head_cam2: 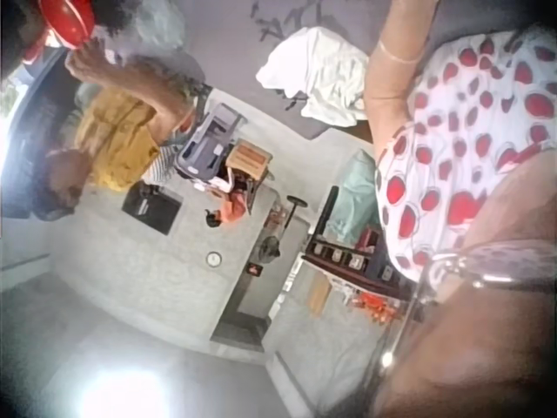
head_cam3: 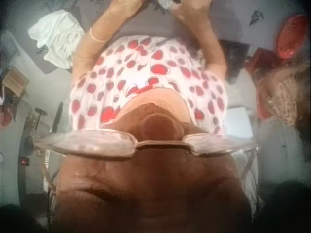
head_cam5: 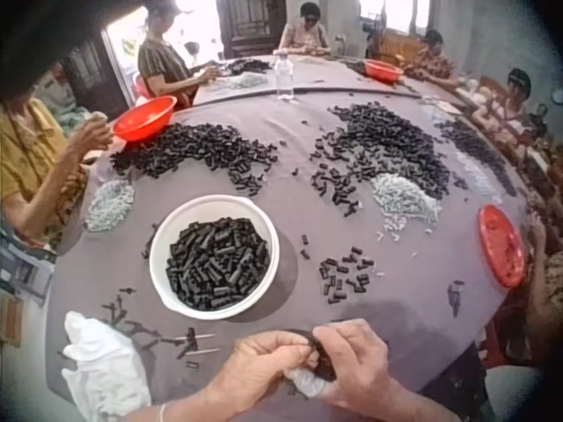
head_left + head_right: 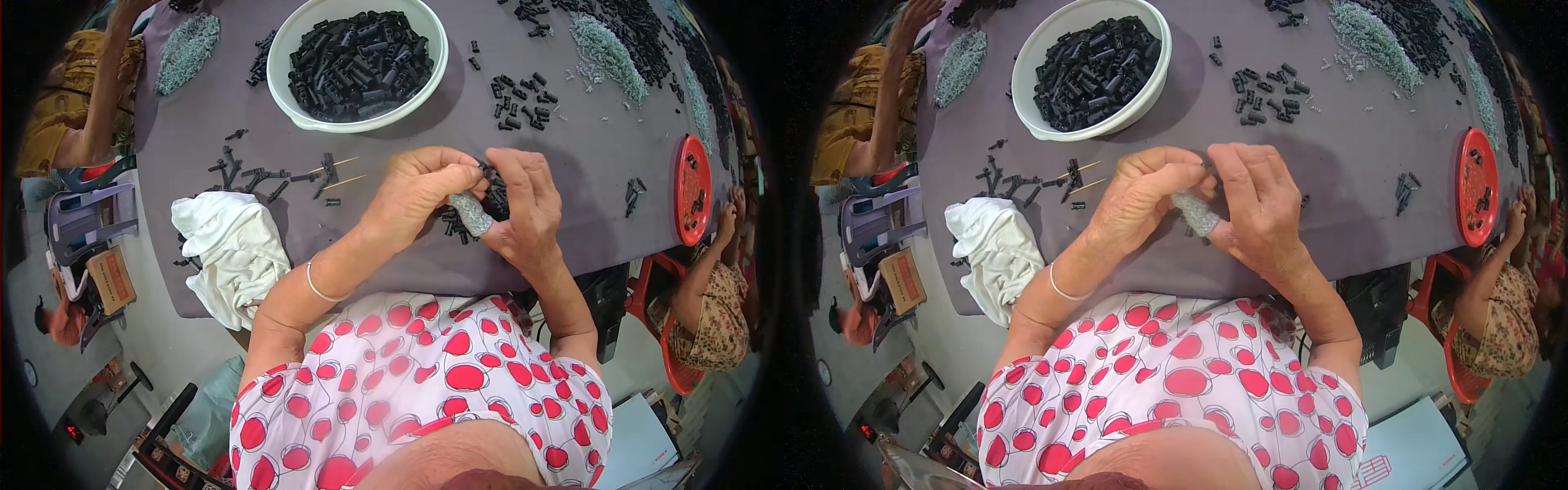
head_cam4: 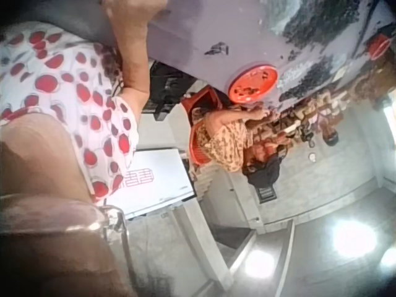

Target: The person repeatedly picks up small plastic components from the table and fits them together by hand to assemble cord locks.

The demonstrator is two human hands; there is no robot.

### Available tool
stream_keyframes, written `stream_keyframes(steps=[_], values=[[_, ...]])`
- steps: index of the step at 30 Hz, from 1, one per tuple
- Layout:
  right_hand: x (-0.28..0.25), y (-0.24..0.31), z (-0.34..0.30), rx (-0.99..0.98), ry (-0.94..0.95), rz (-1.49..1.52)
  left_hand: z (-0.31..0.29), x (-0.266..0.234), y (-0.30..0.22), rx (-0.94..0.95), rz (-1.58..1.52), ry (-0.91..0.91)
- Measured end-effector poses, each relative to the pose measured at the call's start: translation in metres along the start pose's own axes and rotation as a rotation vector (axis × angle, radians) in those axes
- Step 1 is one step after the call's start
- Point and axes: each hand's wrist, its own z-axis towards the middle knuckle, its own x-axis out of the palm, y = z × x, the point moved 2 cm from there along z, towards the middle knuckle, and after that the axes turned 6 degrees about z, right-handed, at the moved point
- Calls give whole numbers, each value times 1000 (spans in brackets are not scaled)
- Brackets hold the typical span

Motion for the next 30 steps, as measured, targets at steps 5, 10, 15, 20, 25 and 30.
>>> stream_keyframes(steps=[5, 10, 15, 20, 25, 30], values=[[5, 3, -1, -6, 68, -119, 2, 0, 1, 8, 35, 18], [5, 5, -6, 66, 132, -158, 2, 0, 0, -35, 143, -17], [4, 4, -7, 81, 174, -143, 4, -3, 2, -21, 212, -22], [1, 7, -7, 130, 184, -134, 4, -2, 0, -15, 260, -12], [4, 8, -7, 155, 184, -120, 5, -4, -1, 6, 306, -17], [5, 2, -2, 105, 129, -76, 3, -1, -5, 19, 280, -9]])
